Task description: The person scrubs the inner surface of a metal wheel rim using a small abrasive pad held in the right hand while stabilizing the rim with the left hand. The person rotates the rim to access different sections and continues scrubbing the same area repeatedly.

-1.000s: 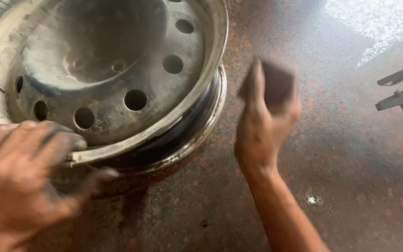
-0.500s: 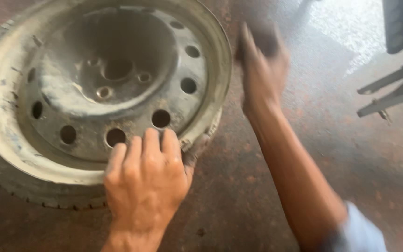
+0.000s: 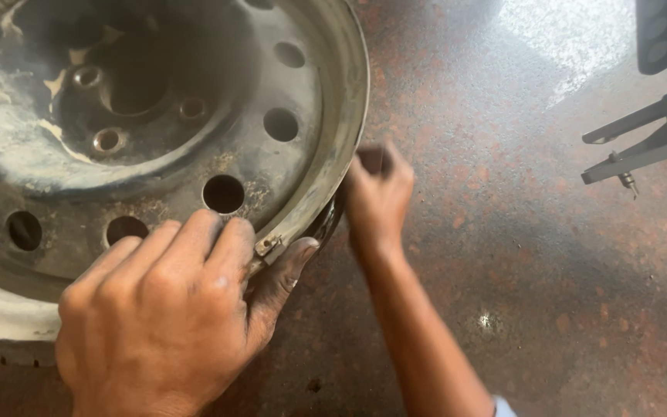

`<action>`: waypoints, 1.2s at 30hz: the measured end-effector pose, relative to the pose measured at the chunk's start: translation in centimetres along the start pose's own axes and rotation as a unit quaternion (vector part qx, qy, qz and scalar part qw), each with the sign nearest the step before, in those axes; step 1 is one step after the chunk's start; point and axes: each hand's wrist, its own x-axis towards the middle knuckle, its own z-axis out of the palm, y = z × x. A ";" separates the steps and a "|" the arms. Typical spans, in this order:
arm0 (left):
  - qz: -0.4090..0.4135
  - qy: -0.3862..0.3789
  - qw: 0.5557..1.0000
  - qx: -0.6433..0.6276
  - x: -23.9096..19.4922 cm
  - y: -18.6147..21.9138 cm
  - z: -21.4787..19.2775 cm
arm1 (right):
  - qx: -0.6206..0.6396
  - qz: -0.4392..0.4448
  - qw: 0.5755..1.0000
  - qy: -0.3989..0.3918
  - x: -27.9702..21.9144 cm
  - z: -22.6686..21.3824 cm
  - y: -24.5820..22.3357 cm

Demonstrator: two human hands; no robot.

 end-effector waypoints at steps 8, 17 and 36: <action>0.021 0.022 0.999 -0.014 0.0 -0.5 0.7 | 0.047 -0.090 0.994 -0.039 1.6 -0.1 -0.2; 0.006 -0.009 1.000 -0.025 -0.5 -0.4 1.1 | 0.086 -0.134 0.986 -0.055 1.6 0.1 -0.7; 0.011 -0.025 0.999 -0.028 -1.9 -0.1 1.0 | 0.033 -0.127 0.991 -0.022 1.1 0.0 -0.1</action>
